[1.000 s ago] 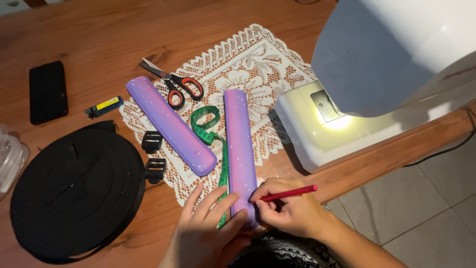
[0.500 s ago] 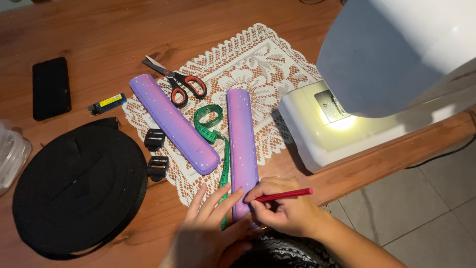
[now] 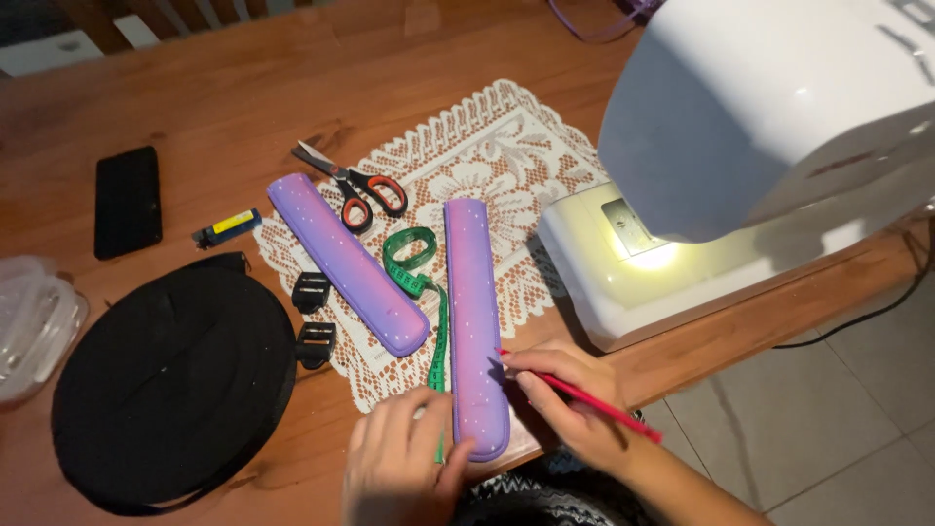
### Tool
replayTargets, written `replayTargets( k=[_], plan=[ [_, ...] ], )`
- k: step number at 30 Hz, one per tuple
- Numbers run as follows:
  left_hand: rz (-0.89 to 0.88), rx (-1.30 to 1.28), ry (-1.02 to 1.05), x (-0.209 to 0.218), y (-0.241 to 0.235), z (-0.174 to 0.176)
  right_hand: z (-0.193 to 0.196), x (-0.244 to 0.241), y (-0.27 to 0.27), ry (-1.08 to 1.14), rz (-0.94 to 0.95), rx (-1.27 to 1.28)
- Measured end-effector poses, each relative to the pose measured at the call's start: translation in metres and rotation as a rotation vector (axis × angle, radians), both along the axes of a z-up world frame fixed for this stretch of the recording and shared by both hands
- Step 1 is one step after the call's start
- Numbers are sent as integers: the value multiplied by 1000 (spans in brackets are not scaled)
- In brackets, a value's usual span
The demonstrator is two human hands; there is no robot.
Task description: Measuring and marking fabric tubes with a tape measure and pen, and assembling straps with buckles.
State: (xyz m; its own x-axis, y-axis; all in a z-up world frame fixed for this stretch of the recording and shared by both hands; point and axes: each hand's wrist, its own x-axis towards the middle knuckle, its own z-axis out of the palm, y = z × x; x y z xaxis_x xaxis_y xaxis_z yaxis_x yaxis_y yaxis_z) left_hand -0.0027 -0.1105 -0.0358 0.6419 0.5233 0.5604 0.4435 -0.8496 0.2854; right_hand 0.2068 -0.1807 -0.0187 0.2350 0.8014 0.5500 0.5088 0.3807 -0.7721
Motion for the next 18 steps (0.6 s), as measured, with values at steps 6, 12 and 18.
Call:
replayTargets(
  k=[6, 12, 18],
  plan=[
    [249, -343, 246, 0, 8, -14, -6, 0, -4, -56, 4, 30],
    [94, -72, 312, 42, 84, 45, -4, -1, -8, 104, -55, 24],
    [-18, -200, 722, 88, 204, 25, -10, 3, -8, 261, -3, -27]
  ],
)
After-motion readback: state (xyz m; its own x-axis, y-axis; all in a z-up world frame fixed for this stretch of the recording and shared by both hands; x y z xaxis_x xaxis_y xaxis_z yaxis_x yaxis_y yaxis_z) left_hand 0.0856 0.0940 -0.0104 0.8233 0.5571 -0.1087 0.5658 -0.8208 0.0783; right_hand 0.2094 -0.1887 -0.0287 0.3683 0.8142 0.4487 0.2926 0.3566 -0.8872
